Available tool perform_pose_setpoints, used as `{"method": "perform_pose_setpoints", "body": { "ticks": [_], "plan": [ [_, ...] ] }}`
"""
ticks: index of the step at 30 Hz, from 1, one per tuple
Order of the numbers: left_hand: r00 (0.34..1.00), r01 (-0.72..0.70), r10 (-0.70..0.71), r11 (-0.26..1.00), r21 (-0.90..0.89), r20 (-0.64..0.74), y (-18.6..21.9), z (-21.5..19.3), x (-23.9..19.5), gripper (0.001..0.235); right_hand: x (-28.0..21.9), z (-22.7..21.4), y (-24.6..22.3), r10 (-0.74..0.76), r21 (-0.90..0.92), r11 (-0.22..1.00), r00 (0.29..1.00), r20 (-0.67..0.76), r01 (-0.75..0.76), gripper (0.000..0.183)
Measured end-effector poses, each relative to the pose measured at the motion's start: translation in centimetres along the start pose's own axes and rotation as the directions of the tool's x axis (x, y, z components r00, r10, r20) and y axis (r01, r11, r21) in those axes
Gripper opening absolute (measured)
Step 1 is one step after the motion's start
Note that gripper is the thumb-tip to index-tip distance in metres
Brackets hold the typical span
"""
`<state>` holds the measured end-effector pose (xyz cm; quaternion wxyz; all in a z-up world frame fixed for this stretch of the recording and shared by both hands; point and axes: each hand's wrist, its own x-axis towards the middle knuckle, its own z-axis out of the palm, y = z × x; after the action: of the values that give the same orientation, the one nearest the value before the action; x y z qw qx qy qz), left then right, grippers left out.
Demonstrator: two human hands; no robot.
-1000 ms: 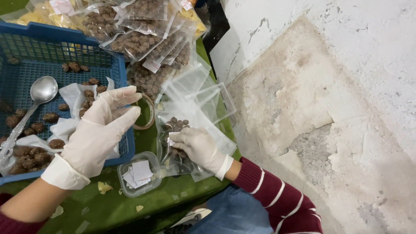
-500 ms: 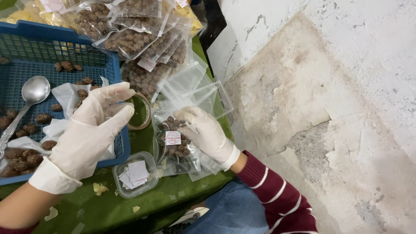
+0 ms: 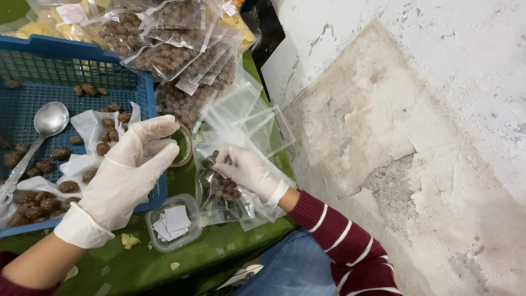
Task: Packaging small snacks into plastic bags, sealing them with tape, and applying labels.
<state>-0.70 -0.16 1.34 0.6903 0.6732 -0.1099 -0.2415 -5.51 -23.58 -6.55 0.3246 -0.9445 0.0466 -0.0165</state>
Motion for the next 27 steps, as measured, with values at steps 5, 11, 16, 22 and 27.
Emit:
{"method": "perform_pose_setpoints", "body": {
  "ticks": [5, 11, 16, 22, 27],
  "plan": [
    [0.939, -0.340, 0.314, 0.912, 0.231, 0.142, -4.8, -0.2, 2.2, 0.037, -1.1, -1.5, -1.0, 0.158, 0.553, 0.822, 0.987, 0.013, -0.139, 0.011],
    [0.766, -0.623, 0.568, 0.540, 0.566, 0.301, -7.5, 0.6, 3.3, 0.034, -3.8, -1.0, -3.2, 0.147, 0.927, 0.353, 0.986, 0.077, -0.125, 0.009],
    [0.728, -0.668, 0.641, 0.584, 0.462, 0.242, -7.5, 1.7, 2.3, 0.021, -4.5, -0.3, -4.5, 0.062, 0.935, 0.350, 0.997, 0.040, -0.059, 0.011],
    [0.756, -0.628, 0.611, 0.574, 0.525, 0.236, -6.7, 1.3, 1.9, 0.022, -4.4, -2.2, -7.3, 0.059, 0.726, 0.687, 0.998, -0.024, -0.023, 0.018],
    [0.714, -0.602, 0.558, 0.182, 0.777, 0.423, -9.6, 1.9, 2.6, 0.027, -4.6, -3.8, -7.0, -0.306, 0.027, 0.950, 0.947, -0.094, 0.310, 0.009]
  ]
}}
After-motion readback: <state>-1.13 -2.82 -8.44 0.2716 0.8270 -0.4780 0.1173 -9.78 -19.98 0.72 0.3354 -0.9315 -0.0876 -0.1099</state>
